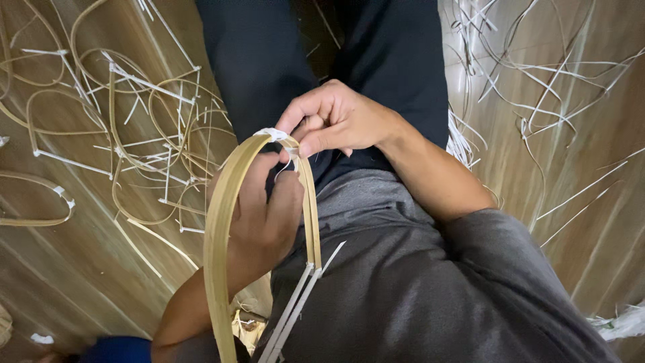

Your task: The person sits on the floor and assembles a bamboo frame by wrapping white plastic ties around the joints. They repeatedly bend the bamboo, thread the ties, tighten them, and trim the excess with scissors. The process is repeated for multiple joints on the same frame.

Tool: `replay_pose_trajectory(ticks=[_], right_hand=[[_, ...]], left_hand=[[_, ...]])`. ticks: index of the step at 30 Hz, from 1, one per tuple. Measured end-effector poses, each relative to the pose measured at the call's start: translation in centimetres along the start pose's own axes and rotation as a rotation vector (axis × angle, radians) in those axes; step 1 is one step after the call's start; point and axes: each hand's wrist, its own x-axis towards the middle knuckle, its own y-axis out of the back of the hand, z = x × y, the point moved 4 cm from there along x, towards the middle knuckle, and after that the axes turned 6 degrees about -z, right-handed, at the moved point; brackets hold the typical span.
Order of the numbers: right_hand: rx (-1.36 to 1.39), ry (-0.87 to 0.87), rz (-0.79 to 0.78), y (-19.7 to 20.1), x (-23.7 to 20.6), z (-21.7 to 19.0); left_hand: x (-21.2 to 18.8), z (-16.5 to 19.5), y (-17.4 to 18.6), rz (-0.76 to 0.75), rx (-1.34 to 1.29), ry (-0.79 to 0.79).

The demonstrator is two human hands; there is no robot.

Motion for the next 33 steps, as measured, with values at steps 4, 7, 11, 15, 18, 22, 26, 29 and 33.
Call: replay_pose_trajectory(ticks=[4,7,11,15,18,22,26,29,33], right_hand=[[-0.041,-0.010,0.024,0.1,0.2,0.3],[-0.080,-0.040,0.055,0.0,0.4,0.4],[-0.047,-0.025,0.060,-0.3,0.4,0.2],[0.000,-0.025,0.019,-0.2,0.2,0.2],[-0.009,-0.008,0.013,-0.1,0.3,0.4],[-0.047,-0.034,0.053,-0.2,0.3,0.7],[-0.025,-0.004,0.064,-0.4,0.1,0.6],[-0.043,-0.023,0.053,-0.3,0.0,0.7],[-0.052,0.011,0.068,-0.1,-0.1,1.0]], left_hand=[[0.5,-0.1,-0.3,-0.008,0.079,-0.014],[1.5,-0.4,-0.9,0.051,0.071,0.031],[1.7,-0.2,-0.7,0.161,0.090,0.144],[0.1,0.2,-0.6,0.081,-0.024,0.092],[-0.2,0.4,-1.8,0.141,0.010,0.093],[-0.1,-0.5,-2.9,0.163,-0.042,0.092],[-0.7,-0.4,-2.0,0.100,0.095,0.074],[-0.8,-0.1,-2.2,0.136,-0.027,0.149],[-0.1,-0.1,-3.0,0.164,-0.039,0.142]])
